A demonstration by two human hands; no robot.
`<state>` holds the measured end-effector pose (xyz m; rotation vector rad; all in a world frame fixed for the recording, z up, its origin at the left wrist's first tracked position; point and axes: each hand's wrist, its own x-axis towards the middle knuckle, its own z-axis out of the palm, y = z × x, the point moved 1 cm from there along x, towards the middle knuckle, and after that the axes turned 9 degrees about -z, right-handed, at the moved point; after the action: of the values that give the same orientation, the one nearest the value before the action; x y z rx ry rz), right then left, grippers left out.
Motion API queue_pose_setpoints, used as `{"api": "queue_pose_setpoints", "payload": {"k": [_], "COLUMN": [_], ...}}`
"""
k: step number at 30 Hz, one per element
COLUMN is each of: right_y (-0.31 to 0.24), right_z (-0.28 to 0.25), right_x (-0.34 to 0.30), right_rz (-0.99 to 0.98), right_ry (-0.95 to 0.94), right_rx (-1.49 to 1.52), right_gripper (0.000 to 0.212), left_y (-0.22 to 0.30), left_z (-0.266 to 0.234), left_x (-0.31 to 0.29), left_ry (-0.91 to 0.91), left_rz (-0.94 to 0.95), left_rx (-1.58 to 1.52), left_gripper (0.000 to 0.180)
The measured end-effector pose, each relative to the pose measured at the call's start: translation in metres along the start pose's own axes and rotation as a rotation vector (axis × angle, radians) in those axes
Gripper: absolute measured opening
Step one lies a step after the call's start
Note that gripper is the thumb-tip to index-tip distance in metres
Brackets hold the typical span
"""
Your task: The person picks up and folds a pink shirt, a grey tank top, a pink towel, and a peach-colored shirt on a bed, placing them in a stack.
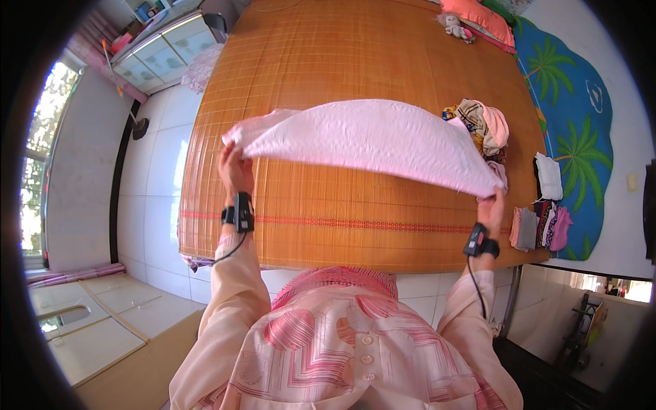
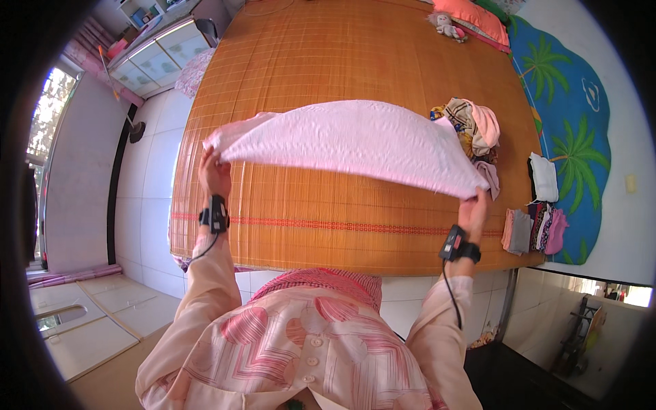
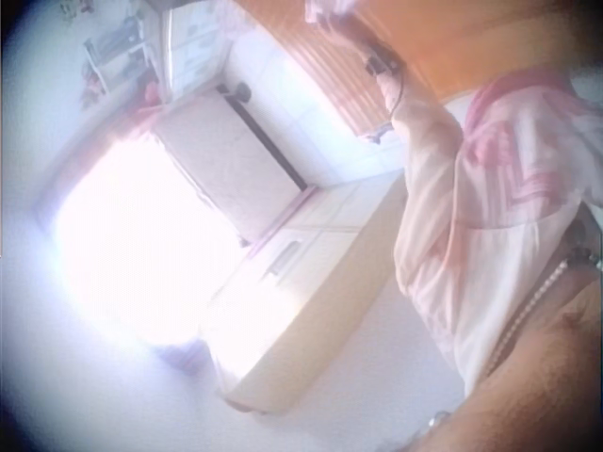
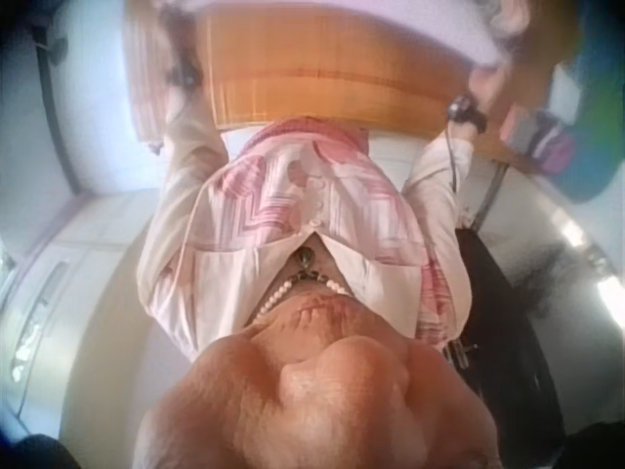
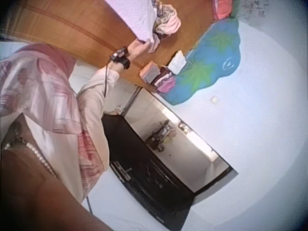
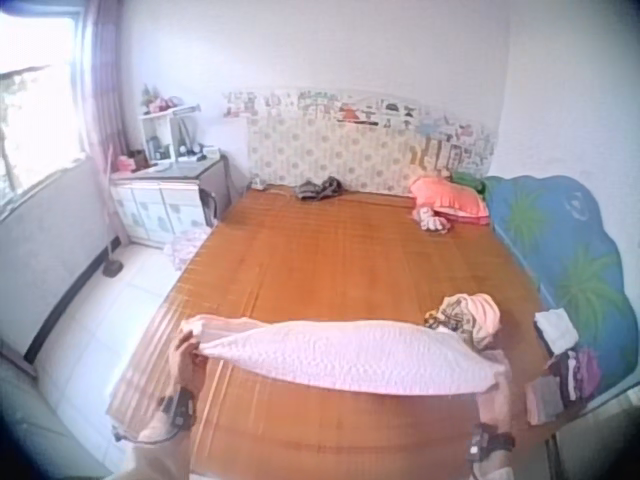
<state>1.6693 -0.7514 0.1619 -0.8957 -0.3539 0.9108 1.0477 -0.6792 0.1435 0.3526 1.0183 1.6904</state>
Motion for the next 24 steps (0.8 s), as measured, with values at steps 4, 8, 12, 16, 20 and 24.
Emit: {"api": "queue_pose_setpoints", "payload": {"k": [4,8,12,16,20,24], "right_y": [0.048,0.1,0.119,0.121,0.105,0.104], "right_z": [-0.087,-0.14,-0.171,-0.183,-0.173,-0.145], "right_x": [-0.039,-0.08,-0.129,-0.158,-0.171,-0.144], "right_rz": [0.14,0.349,0.439,0.584,0.48,0.455], "right_ry": [0.198,0.396,0.646,0.676,0.529,0.259], "right_rx": [-0.096,-0.114,-0.122,-0.254,-0.357,-0.66], "right_gripper": [0.028,0.023,0.018,0.018,0.015,0.021], "left_y": [-0.048,-0.08,-0.104,-0.103,-0.106,-0.099], "left_z": [-0.06,-0.155,-0.188,-0.218,-0.209,-0.219], "left_x": [-0.031,-0.047,-0.084,-0.111,-0.113,-0.09], "left_ry": [0.186,0.326,0.659,0.748,0.836,0.686], "left_rz": [-0.1,-0.173,-0.36,-0.56,-0.504,-0.293], "left_rx": [0.151,0.612,0.588,0.291,0.338,0.589], "left_gripper": [0.032,0.062,0.046,0.022,0.017,0.018]}}
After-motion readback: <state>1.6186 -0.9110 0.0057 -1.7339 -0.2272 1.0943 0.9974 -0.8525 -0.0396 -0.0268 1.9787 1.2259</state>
